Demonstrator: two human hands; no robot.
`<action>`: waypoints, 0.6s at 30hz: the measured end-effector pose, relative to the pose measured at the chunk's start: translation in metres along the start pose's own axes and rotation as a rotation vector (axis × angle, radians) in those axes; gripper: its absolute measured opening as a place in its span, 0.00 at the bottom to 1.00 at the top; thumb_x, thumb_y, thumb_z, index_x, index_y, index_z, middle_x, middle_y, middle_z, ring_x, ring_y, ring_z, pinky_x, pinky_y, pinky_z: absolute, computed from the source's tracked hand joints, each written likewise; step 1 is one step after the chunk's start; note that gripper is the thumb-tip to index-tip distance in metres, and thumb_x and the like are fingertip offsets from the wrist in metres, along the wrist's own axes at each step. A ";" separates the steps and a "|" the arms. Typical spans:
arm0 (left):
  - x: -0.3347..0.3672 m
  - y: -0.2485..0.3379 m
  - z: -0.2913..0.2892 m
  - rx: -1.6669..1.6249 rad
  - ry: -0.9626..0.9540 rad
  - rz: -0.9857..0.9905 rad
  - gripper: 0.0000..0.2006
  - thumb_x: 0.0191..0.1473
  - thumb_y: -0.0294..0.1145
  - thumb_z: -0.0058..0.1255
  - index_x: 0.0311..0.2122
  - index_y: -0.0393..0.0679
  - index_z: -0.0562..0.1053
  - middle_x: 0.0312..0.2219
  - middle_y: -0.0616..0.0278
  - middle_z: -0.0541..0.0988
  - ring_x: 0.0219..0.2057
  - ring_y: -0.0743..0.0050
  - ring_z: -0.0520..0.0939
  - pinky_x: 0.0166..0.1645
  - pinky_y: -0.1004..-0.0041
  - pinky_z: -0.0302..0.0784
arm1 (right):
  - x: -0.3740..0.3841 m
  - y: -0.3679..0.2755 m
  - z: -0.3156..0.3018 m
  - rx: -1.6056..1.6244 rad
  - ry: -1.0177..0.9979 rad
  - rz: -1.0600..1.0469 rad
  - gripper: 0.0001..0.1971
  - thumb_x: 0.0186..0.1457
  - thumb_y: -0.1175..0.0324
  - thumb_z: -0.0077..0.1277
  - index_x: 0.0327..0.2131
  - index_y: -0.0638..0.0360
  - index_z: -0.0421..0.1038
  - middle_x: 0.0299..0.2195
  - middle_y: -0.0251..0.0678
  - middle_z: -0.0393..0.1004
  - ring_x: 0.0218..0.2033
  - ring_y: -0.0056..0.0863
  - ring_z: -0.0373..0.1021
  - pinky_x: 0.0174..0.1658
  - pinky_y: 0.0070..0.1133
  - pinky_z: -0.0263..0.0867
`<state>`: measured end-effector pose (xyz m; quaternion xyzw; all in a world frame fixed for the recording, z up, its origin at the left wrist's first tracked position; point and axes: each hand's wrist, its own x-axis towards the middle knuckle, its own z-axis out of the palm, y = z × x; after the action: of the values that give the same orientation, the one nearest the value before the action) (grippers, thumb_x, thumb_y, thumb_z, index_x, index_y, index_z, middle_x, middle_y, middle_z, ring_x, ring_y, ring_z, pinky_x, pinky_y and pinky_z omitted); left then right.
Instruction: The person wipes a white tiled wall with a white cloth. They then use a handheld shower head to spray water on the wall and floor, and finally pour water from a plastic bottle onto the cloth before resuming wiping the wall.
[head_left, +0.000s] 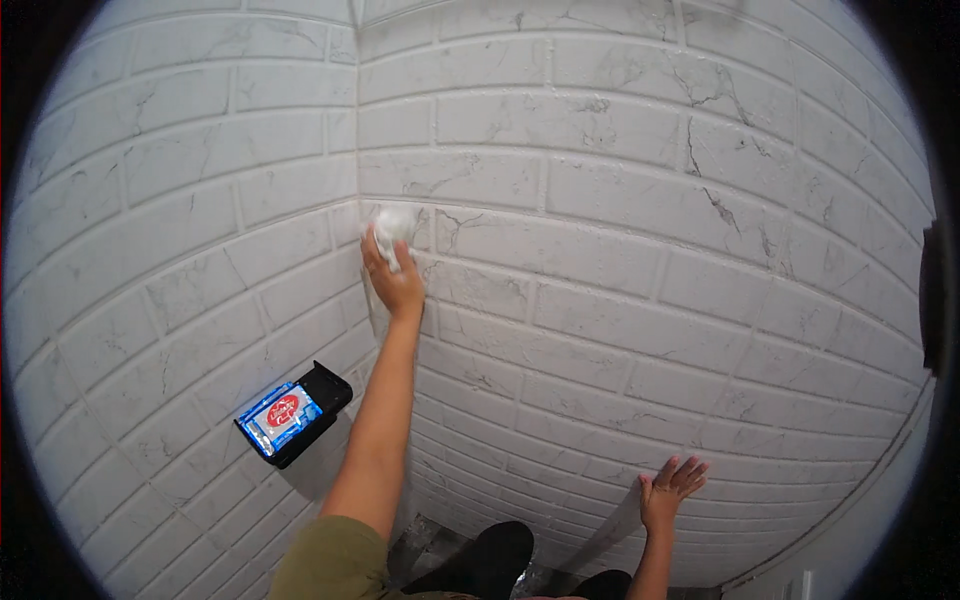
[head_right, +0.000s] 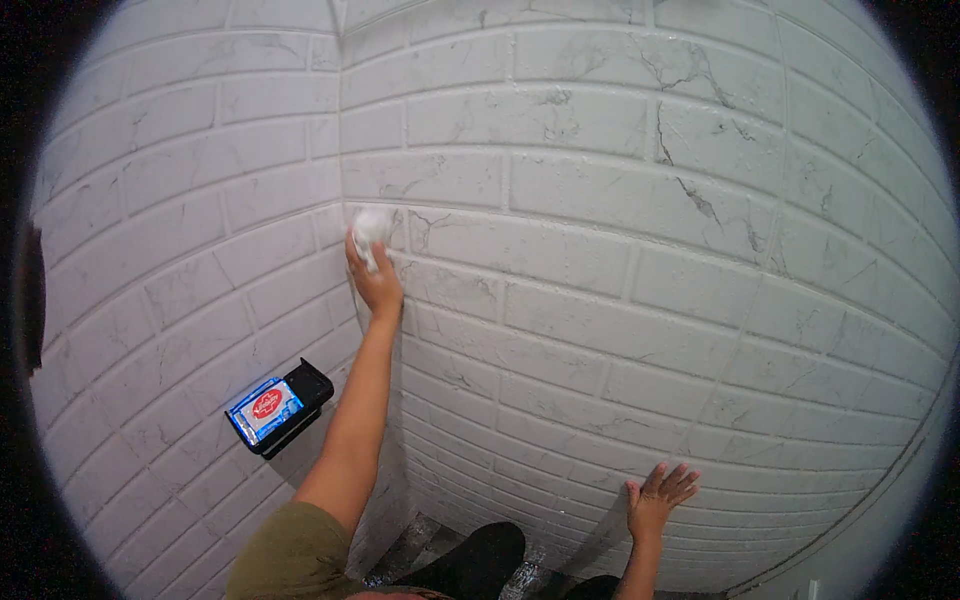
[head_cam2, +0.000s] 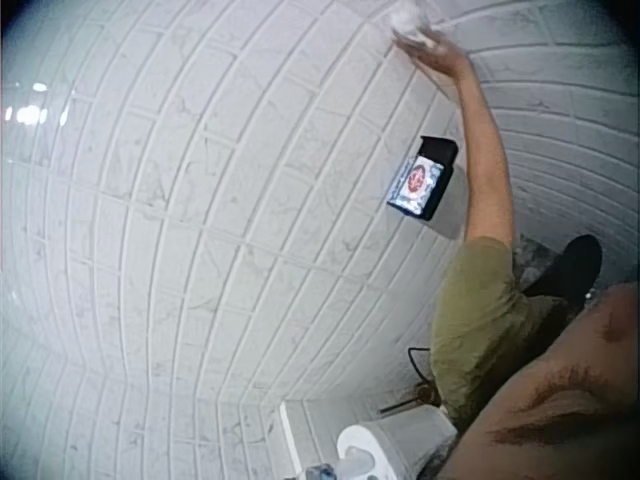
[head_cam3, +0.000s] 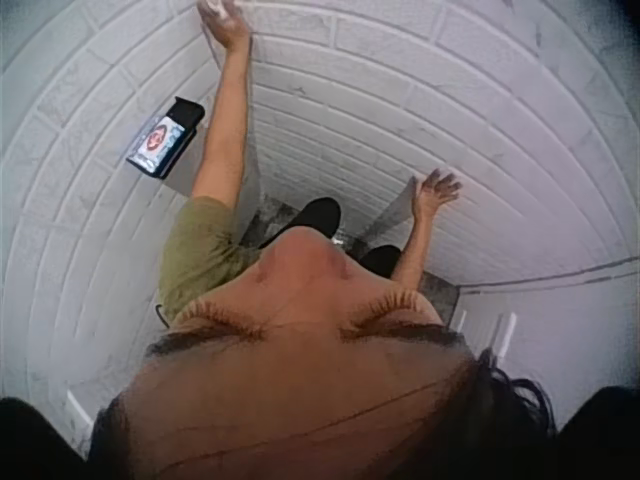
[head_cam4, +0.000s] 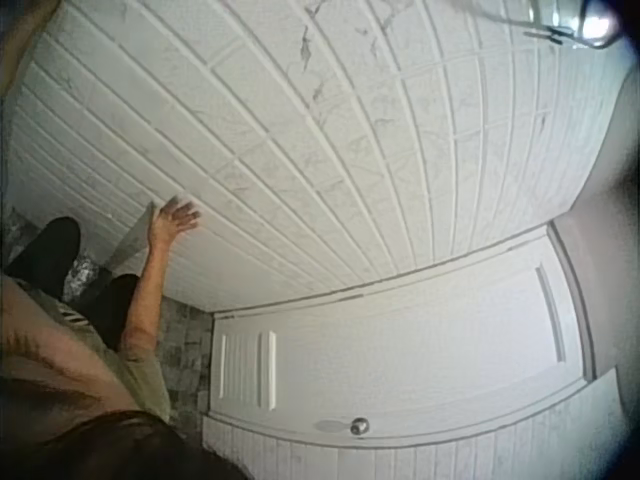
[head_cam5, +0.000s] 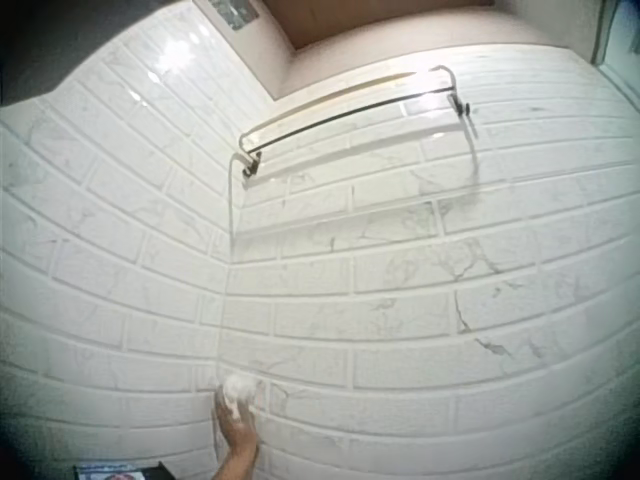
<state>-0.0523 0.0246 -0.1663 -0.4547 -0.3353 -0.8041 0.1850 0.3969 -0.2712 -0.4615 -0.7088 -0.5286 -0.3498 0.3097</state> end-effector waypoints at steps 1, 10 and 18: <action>-0.021 -0.010 -0.009 0.015 -0.027 -0.022 0.27 0.60 0.39 0.45 0.61 0.41 0.57 0.58 0.43 0.63 0.61 0.38 0.59 0.64 0.53 0.53 | 0.000 0.000 -0.001 0.001 0.000 -0.002 0.49 0.55 0.47 0.50 0.67 0.30 0.22 0.69 0.33 0.13 0.68 0.51 0.15 0.63 0.56 0.18; -0.115 0.026 -0.064 -0.267 -0.278 -0.429 0.30 0.57 0.33 0.52 0.61 0.38 0.56 0.58 0.44 0.63 0.58 0.45 0.65 0.62 0.58 0.58 | 0.021 -0.051 -0.046 0.319 0.090 0.164 0.42 0.54 0.60 0.55 0.66 0.57 0.40 0.68 0.49 0.29 0.68 0.53 0.26 0.65 0.51 0.29; -0.149 0.236 -0.067 -1.280 -0.948 -0.705 0.33 0.62 0.52 0.42 0.64 0.41 0.53 0.62 0.51 0.58 0.62 0.60 0.60 0.65 0.67 0.53 | 0.156 -0.191 -0.163 0.844 0.322 -0.280 0.35 0.56 0.65 0.53 0.64 0.54 0.47 0.64 0.54 0.45 0.66 0.52 0.41 0.64 0.45 0.42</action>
<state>0.1259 -0.1903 -0.2301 -0.6278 0.0183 -0.5745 -0.5248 0.2155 -0.2721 -0.2284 -0.3797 -0.6604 -0.2482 0.5984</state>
